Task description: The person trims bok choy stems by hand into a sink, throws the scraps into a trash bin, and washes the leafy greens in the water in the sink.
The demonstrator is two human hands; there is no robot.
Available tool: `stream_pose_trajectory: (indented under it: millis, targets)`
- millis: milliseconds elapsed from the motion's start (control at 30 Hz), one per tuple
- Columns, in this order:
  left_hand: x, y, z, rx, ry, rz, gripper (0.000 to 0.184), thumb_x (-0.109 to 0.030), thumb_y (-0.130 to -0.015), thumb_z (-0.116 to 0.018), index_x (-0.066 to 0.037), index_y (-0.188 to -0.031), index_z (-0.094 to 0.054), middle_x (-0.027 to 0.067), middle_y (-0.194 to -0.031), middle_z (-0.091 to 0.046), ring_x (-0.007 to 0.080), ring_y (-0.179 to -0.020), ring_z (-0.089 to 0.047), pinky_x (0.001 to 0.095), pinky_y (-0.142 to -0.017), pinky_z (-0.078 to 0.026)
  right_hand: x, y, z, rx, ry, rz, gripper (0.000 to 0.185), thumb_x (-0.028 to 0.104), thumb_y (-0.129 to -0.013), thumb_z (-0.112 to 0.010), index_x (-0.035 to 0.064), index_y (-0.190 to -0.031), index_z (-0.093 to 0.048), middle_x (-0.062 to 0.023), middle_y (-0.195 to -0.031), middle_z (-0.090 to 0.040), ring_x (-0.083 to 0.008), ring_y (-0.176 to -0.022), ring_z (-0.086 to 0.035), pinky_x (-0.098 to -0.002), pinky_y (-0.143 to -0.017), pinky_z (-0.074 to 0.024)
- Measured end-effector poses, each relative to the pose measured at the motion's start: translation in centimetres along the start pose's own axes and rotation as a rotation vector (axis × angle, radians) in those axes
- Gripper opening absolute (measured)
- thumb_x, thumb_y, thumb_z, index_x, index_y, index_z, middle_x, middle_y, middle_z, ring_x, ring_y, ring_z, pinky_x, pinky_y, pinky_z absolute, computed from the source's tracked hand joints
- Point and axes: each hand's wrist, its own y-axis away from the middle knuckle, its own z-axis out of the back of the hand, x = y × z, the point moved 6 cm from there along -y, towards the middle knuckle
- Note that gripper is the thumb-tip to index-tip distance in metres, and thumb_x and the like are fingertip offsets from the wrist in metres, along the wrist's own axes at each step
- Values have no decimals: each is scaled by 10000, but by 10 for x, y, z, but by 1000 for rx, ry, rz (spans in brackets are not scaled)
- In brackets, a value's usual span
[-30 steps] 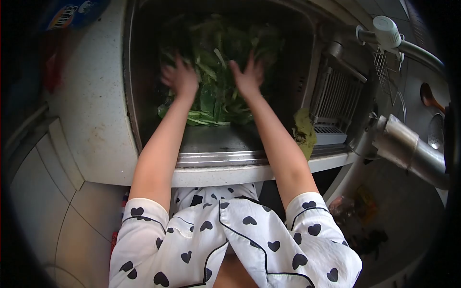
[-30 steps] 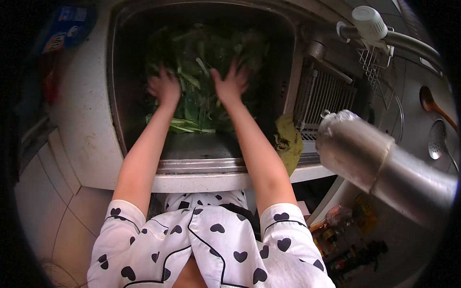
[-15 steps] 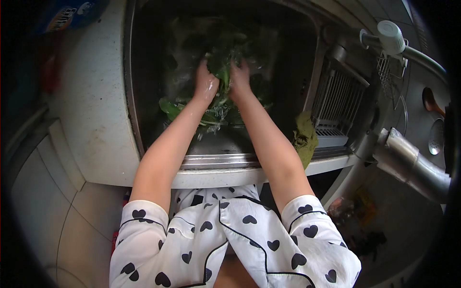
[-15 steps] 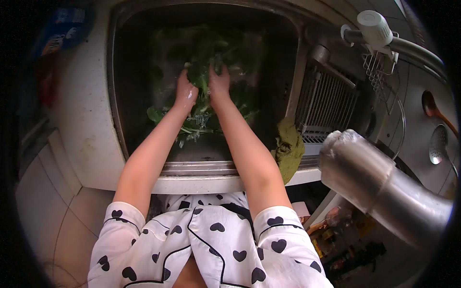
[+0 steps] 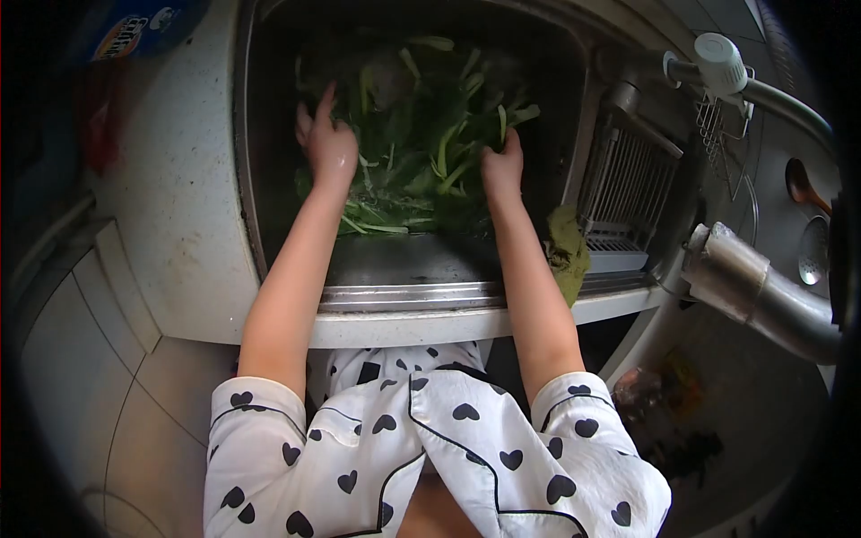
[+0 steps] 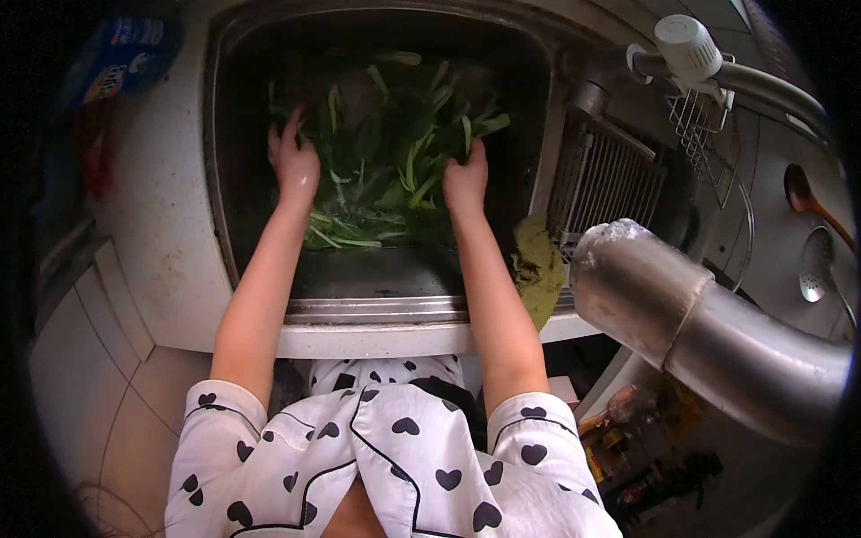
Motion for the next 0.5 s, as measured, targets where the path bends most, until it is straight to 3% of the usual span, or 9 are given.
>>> stream_pose_trajectory:
  millis: [67, 100, 133, 200, 233, 333, 367, 467, 500]
  targets:
    - [-2, 8, -17, -148, -274, -61, 499, -193, -867, -520, -276, -1346, -407, 194, -1460, -184, 402, -1315, -222, 536, -1025, -237, -12, -7, -5, -237, 485, 42, 582, 192, -813, -627, -32, -1282, -365, -255, -1323, -371, -394, -1209, -371, -441, -1005, -307]
    - [-5, 13, -34, -81, -222, -130, 528, -283, -866, -539, -294, -1366, -371, 182, -1492, -75, 436, -1342, -98, 636, -1022, -140, -17, -11, -16, -296, 452, 207, 676, 258, -822, -622, -40, -1328, -287, -293, -1391, -227, -466, -1259, -241, -500, -1037, -235]
    - [-11, 20, -49, -2, -331, -180, 549, -389, -864, -531, -311, -1377, -349, 169, -1488, -110, 428, -1350, -85, 635, -1042, -99, -21, -15, -29, -304, 449, 260, 682, 295, -846, -585, -4, -1365, -259, -308, -1381, -239, -465, -1266, -248, -511, -1036, -230]
    - [-30, 38, -73, 235, -601, -399, 571, -473, -853, -510, -332, -1380, -341, 137, -1492, -129, 417, -1355, -80, 636, -1048, -81, -31, -21, -54, -291, 598, 378, 673, 347, -870, -537, 54, -1397, -237, -322, -1386, -221, -465, -1279, -233, -546, -1027, -220]
    - [-27, 37, -79, 301, -574, -447, 600, -514, -831, -516, -308, -1373, -363, 113, -1494, -147, 407, -1358, -84, 638, -1048, -80, -34, -23, -60, -198, 629, 350, 620, 379, -885, -496, 118, -1400, -270, -301, -1405, -213, -460, -1281, -235, -557, -1018, -223]
    - [-6, 6, -76, 376, -849, -295, 610, -507, -828, -521, -318, -1381, -346, 155, -1474, -173, 438, -1332, -154, 652, -1026, -110, -33, -37, -46, -132, 927, 347, 573, 361, -882, -506, 149, -1383, -325, -264, -1411, -233, -445, -1287, -235, -534, -1017, -238]
    - [2, -1, -73, 293, -786, -193, 579, -438, -817, -549, -292, -1356, -398, 159, -1470, -177, 414, -1341, -145, 642, -1032, -107, -31, -41, -38, -226, 874, 293, 494, 286, -854, -544, 147, -1314, -430, -235, -1399, -270, -430, -1277, -256, -524, -1009, -254]
    - [-5, 9, -65, 59, -564, -322, 519, -345, -801, -575, -263, -1303, -470, 171, -1464, -178, 400, -1347, -132, 624, -1041, -114, -4, -31, -31, -335, 780, 119, 514, 268, -808, -593, 113, -1280, -460, -242, -1373, -306, -429, -1280, -246, -530, -1026, -219]
    - [-8, 14, -62, 37, -456, -320, 511, -205, -759, -578, -220, -1265, -505, 139, -1459, -180, 349, -1361, -123, 622, -1049, -105, 13, -25, -30, -461, 811, 175, 495, 243, -757, -632, 76, -1209, -516, -219, -1293, -421, -394, -1234, -341, -478, -1007, -283]
